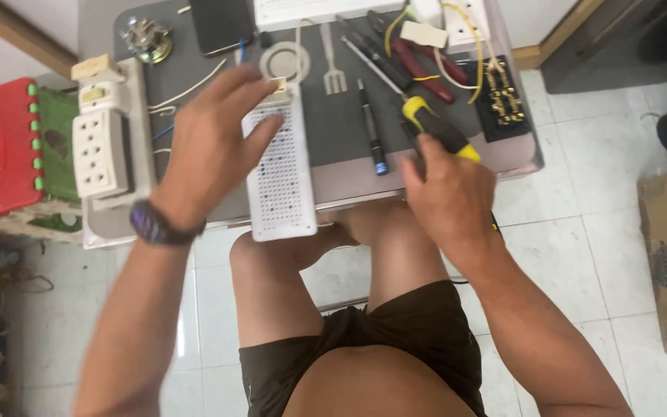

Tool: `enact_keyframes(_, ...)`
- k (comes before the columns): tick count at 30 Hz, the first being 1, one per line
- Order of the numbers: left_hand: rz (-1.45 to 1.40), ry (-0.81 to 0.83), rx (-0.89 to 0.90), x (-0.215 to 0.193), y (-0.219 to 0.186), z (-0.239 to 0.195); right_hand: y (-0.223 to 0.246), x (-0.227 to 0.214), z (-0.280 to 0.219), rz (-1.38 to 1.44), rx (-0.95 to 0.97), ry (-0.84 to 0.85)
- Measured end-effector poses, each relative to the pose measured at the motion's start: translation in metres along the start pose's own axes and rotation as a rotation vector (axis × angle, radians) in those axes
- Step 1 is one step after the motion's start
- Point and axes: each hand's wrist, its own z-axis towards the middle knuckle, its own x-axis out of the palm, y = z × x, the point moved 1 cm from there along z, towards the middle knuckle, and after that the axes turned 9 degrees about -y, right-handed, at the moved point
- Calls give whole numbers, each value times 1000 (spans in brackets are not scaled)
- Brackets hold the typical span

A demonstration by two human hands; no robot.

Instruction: The person assembles a white electrical outlet strip by hand, inserting a plug and connecting wires to the internal terminals. They use a screwdriver to tighten the connections and secure the components within the plastic casing.

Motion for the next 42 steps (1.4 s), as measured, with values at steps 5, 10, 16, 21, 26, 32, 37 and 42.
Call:
enact_keyframes(5, -212, -203, -391, 5, -5, -69, -1, 13, 6, -124, 76, 115)
enact_keyframes(10, -4, -113, -423, 40, -18, -80, -2, 4, 14, -77, 167, 239)
enact_keyframes(16, 29, -58, -583, 36, -30, -63, 14, -32, 21, 117, 115, 35)
enact_keyframes(21, -72, -56, -672, 44, 14, -43, 49, -66, 54, 591, 194, -97)
enact_keyframes(26, -262, -120, -465, 47, 14, -39, 69, -58, 81, 978, 390, -53)
enact_keyframes(32, -336, -266, -372, 36, -6, -48, 91, -38, 95, 787, -59, -87)
enact_keyframes(37, -334, -256, -343, 39, -3, -50, 95, -29, 99, 758, -125, -40)
enact_keyframes(42, -298, -253, -332, 41, -3, -51, 94, -24, 97, 782, -117, -27)
